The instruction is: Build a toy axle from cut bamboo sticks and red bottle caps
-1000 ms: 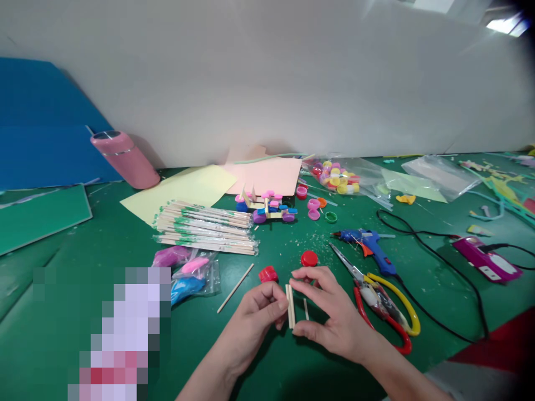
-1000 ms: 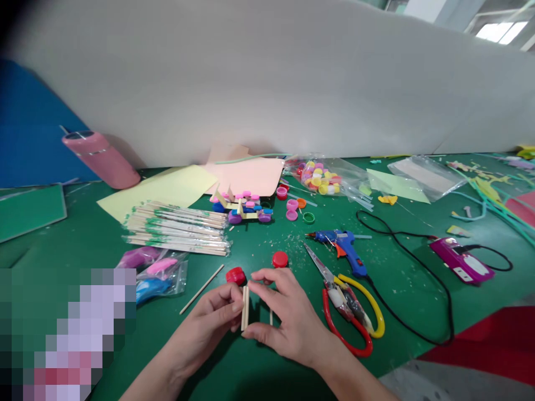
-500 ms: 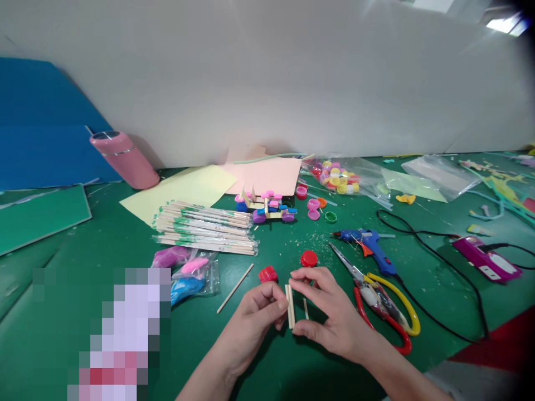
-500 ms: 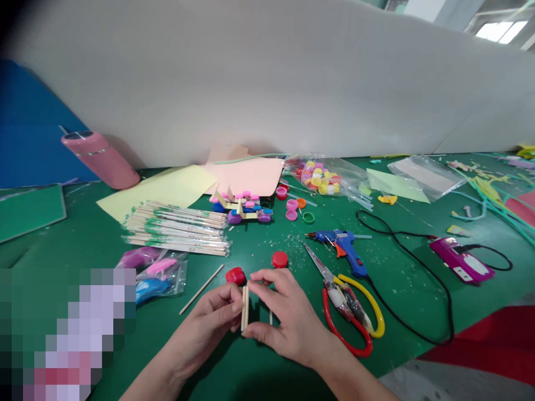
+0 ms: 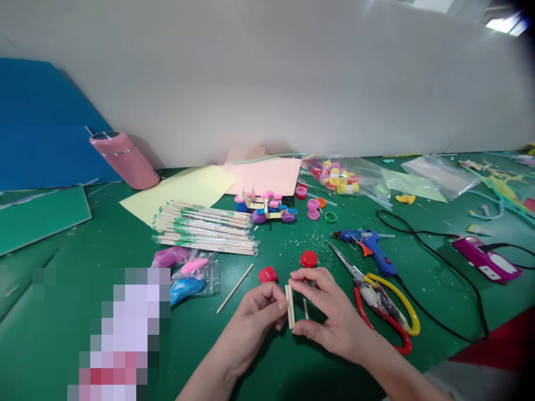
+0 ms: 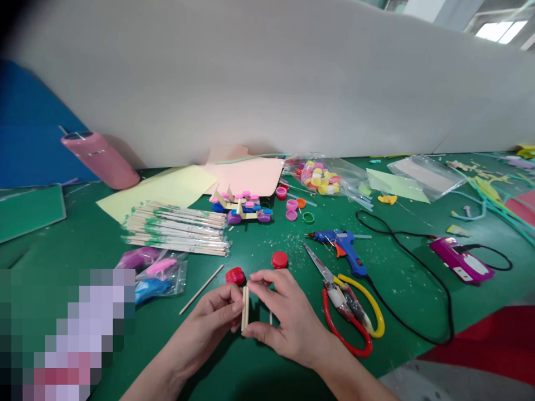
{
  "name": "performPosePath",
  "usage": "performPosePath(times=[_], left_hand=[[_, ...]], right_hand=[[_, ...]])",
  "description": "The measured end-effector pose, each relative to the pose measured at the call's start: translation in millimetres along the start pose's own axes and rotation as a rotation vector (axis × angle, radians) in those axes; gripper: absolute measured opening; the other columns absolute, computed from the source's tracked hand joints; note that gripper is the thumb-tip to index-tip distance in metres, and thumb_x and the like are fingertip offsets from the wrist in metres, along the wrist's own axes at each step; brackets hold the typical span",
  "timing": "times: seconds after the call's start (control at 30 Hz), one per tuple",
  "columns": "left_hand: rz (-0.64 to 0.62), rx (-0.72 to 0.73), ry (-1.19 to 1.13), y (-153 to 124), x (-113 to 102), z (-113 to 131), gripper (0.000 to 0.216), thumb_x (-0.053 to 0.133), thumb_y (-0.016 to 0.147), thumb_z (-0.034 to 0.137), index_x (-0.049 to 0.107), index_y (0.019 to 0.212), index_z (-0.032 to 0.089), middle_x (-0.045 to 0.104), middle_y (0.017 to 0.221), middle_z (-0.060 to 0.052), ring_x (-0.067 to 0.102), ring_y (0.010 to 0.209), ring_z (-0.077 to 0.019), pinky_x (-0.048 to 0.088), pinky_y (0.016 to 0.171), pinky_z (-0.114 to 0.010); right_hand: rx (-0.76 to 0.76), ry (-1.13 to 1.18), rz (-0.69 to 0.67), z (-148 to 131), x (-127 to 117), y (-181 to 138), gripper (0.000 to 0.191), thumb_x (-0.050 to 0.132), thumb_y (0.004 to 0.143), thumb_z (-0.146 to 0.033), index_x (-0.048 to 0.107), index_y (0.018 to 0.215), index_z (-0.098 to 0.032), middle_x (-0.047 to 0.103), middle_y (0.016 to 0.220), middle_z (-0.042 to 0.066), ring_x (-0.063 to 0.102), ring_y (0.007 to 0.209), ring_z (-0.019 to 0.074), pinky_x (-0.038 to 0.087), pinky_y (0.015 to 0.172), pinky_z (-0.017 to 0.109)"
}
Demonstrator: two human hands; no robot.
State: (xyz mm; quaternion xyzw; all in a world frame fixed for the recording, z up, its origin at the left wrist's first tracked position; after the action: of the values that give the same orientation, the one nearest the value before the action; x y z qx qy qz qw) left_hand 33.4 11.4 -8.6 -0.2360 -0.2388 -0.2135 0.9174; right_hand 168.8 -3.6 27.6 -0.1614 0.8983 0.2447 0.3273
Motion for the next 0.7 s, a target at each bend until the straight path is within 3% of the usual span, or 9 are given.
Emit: performPosePath(times=[0.33, 0.7], left_hand=[[0.012, 0.013, 0.014, -0.7, 0.2, 0.8, 0.018, 0.062, 0.074, 0.024, 0.054, 0.061, 0.014, 0.048, 0.054, 0.003, 0.039, 0.052, -0.0080, 0.028, 0.052, -0.022], [0.018, 0.009, 0.034, -1.6, 1.7, 2.5, 0.019, 0.063, 0.072, 0.026, 0.054, 0.060, 0.014, 0.047, 0.055, 0.003, 0.038, 0.052, -0.0084, 0.028, 0.052, -0.022]], right_hand=[[0.081, 0.030, 0.001, 4.6, 0.0, -4.9, 0.062, 0.056, 0.076, -0.049, 0.040, 0.127, -0.019, 0.041, 0.120, 0.011, 0.040, 0.110, 0.0257, 0.035, 0.094, 0.039], [0.064, 0.036, 0.030, 4.1, 0.8, -2.9, 0.059, 0.064, 0.071, -0.045, 0.044, 0.122, -0.021, 0.043, 0.119, 0.010, 0.042, 0.110, 0.0254, 0.037, 0.093, 0.039]])
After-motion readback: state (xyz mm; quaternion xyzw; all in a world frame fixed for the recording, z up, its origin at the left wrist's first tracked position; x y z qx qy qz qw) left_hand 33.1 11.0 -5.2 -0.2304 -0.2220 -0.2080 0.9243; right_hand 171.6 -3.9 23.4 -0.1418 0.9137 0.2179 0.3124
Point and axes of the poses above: each hand's wrist, its own y-axis towards the middle knuckle, its own x-axis out of the palm, z = x × y, the point moved 4 cm from there along y, towards the middle knuckle
